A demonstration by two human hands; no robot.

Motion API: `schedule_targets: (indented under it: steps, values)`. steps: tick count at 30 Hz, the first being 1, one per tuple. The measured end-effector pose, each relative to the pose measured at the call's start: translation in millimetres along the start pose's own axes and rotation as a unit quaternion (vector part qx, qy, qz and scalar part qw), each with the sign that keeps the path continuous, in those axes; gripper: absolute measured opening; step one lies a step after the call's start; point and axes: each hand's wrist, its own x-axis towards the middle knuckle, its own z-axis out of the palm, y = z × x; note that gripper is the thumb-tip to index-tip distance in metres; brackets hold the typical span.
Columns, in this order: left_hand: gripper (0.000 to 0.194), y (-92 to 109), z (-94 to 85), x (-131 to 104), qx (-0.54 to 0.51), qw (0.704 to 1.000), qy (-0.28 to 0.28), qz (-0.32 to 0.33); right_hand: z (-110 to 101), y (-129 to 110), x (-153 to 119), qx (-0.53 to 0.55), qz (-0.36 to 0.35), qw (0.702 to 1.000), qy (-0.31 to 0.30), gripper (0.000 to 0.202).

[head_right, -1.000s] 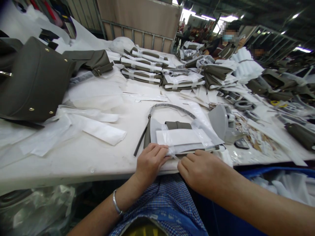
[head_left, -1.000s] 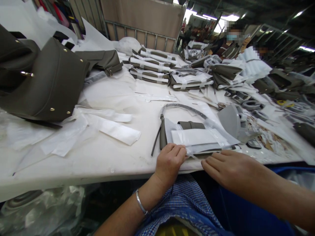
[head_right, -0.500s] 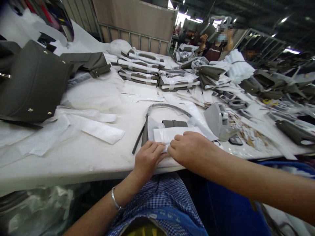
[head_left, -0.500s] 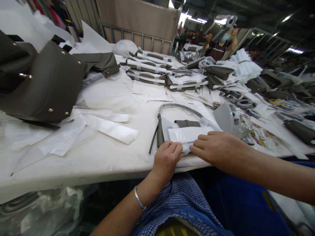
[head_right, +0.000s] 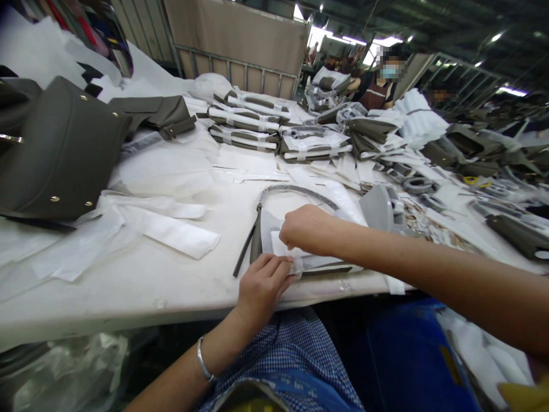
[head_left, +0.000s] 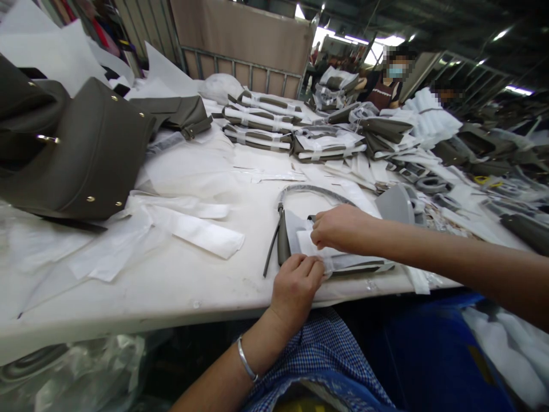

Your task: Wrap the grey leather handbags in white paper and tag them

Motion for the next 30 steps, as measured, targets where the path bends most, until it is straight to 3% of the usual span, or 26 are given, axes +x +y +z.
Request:
schedule_targets:
  steps: [6, 12, 15, 18, 23, 27, 30]
  values:
    - [0.01, 0, 2.5, 2, -0.006, 1.0, 0.014, -0.008, 16, 2, 14, 0.035, 0.033, 0.999, -0.018, 0.012]
    - [0.011, 0, 3.7, 0, -0.01, 1.0, -0.006, -0.027, 46, 21, 15, 0.101, -0.018, 0.991, 0.091, 0.004]
    - [0.011, 0, 3.9, 0, -0.017, 0.999, -0.012, -0.028, 55, 35, 21, 0.157, 0.006, 0.978, 0.138, 0.03]
    - [0.013, 0, 3.6, 1, -0.026, 0.999, -0.001, -0.031, 67, 51, 37, 0.267, 0.014, 0.955, 0.128, 0.047]
    - [0.015, 2, 3.6, 1, -0.024, 0.999, 0.016, -0.028, 89, 70, 56, 0.432, -0.008, 0.886, 0.167, 0.037]
    - [0.015, 3, 5.3, -2, -0.012, 0.999, 0.035, -0.005, 98, 60, 33, 0.463, 0.062, 0.843, 0.268, 0.02]
    - [0.015, 2, 6.9, -3, 0.0, 0.999, 0.04, 0.001, 107, 37, 2, 0.446, 0.029, 0.842, 0.303, 0.038]
